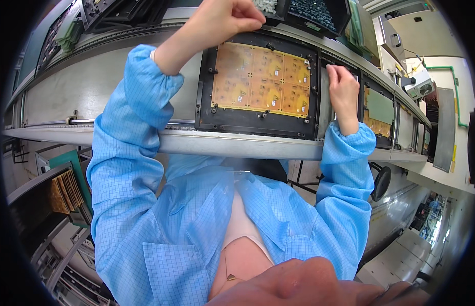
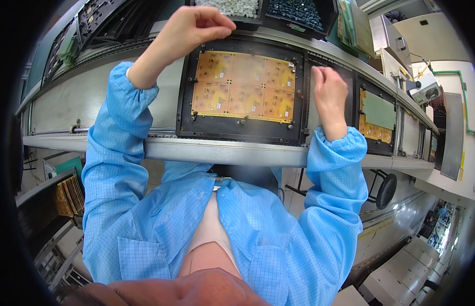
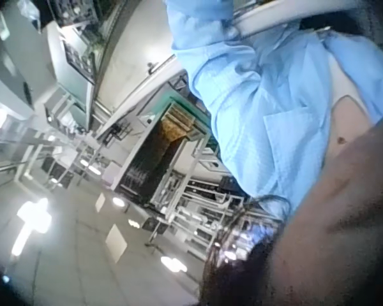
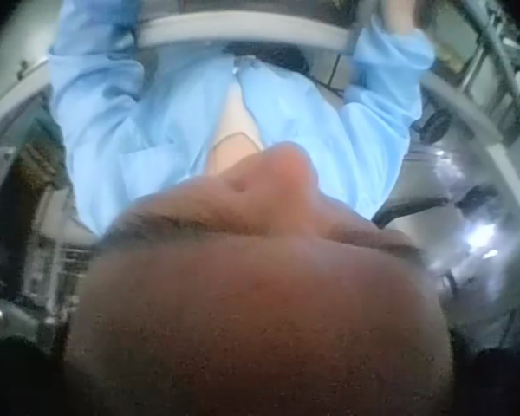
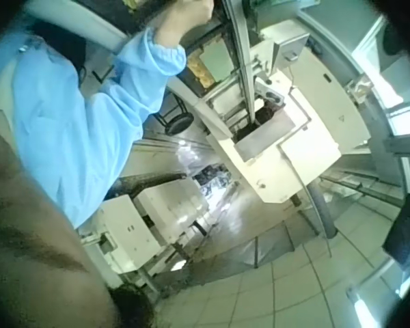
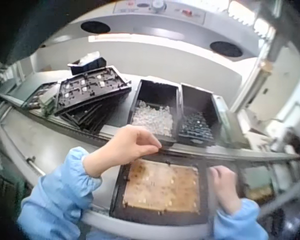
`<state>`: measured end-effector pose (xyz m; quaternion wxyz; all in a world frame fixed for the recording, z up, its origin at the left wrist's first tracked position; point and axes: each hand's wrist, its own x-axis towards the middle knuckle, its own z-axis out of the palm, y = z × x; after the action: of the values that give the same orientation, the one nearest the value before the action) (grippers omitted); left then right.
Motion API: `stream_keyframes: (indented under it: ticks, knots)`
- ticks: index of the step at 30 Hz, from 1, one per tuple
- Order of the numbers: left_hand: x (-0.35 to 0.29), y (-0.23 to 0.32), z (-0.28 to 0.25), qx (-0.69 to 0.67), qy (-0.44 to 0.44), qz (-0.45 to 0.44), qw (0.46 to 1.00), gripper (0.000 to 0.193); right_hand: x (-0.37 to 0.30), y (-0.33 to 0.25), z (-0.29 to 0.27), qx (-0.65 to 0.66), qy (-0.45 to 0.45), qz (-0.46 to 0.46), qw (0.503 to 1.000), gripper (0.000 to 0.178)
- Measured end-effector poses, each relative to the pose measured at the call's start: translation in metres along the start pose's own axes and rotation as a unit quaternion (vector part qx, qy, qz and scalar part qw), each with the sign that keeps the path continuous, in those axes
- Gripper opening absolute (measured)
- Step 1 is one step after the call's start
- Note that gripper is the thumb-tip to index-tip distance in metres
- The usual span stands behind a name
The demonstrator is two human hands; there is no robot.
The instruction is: Manually placing small electronic components into designated slots on a printed circuit board.
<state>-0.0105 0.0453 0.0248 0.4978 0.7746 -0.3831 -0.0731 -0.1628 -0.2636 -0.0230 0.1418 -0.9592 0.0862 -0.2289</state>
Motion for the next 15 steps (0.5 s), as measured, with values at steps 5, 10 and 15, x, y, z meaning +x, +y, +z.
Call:
stream_keyframes:
  ticks: [5,10,15]
  knots:
    - [-0.021,-0.004,0.016,-0.111,-0.066,-0.041,0.991,0.015,-0.014,-0.006,0.013,0.062,-0.067,0.045,0.995,0.028]
    - [-0.036,-0.007,0.028,-0.106,-0.131,-0.107,0.980,0.015,0.001,-0.031,0.014,0.231,-0.205,0.028,0.951,0.022]
    - [-0.042,-0.006,0.032,-0.099,-0.171,-0.124,0.972,0.014,0.099,-0.026,0.030,0.040,0.054,-0.192,0.979,0.014]
